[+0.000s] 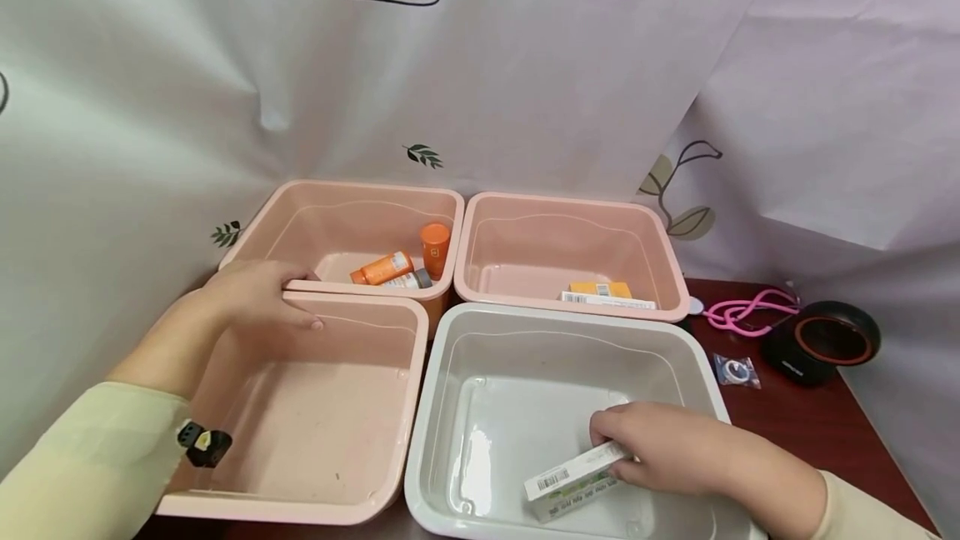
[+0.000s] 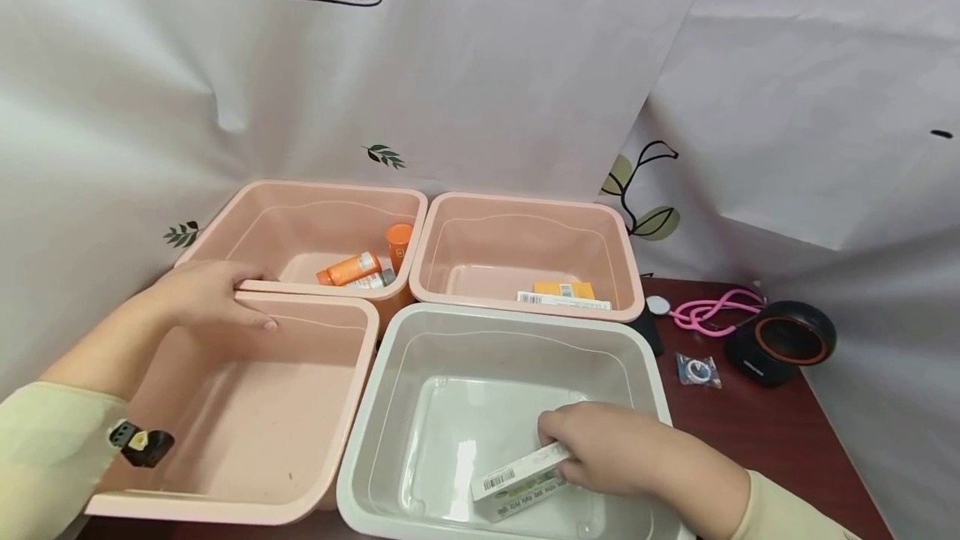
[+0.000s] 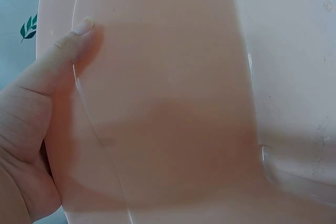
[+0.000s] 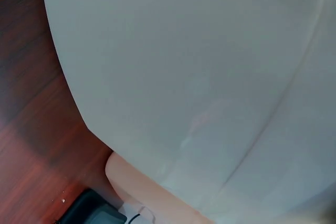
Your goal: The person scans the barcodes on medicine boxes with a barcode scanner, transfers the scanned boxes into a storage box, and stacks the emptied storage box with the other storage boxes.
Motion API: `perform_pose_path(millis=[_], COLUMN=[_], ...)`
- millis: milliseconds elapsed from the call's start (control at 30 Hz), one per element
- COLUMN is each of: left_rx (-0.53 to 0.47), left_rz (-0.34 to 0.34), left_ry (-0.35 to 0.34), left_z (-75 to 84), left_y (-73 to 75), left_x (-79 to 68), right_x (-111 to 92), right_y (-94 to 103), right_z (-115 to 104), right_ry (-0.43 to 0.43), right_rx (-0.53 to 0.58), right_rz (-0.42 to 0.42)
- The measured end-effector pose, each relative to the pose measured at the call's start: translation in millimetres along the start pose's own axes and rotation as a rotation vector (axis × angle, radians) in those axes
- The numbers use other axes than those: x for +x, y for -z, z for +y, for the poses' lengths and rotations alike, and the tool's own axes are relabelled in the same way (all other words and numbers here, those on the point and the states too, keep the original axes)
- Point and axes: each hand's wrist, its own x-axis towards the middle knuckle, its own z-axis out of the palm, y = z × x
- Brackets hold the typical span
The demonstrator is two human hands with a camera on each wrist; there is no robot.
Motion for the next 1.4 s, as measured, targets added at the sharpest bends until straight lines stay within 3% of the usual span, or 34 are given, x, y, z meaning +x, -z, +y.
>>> perform_pose_path(millis=[200, 400, 533, 767, 867, 1033, 1233, 1400], left_rx=[0.01, 0.004, 0.006, 0.015, 0.015, 0.028, 0.021, 0.02], left_rz=[-0.001, 0.002, 0.002, 0.006, 0.01, 0.013, 0.009, 0.011], left_ry=[0.031, 0.04, 0.038, 0.032, 0.028, 0.02, 0.017, 0.018], left_z=[-1.0, -2.0, -3.0, -4.6, -4.5, -6.0, -5.5, -4.2], left_y=[-2.3, -4.6, -4.9, -3.6, -2.4, -2.5, -3.5, -2.9], left_x=[0.5, 1.4, 0.3, -1.6, -1.8, -1.1, -0.5, -1.2], right_x=[-4.6, -23.5, -40.1, -74.1, -88.4, -108.6, -129.4, -149.5], right_y=[6.9, 28.3, 42.3, 51.7, 53.2, 52.6, 43.1, 33.3], right_z=[-0.3, -2.6, 1.5, 19.7, 33.0, 62.7, 93.3, 125.7], right_ry=[0.059, 0.131, 0.11, 0.025, 0.038, 0.123, 0.048, 0.077], right_rx=[0.08, 0.258, 0.354, 0.473, 0.514, 0.747, 1.036, 1.28], right_rz=[0.084, 0.312, 0.467, 0.61, 0.677, 0.796, 1.027, 1.099])
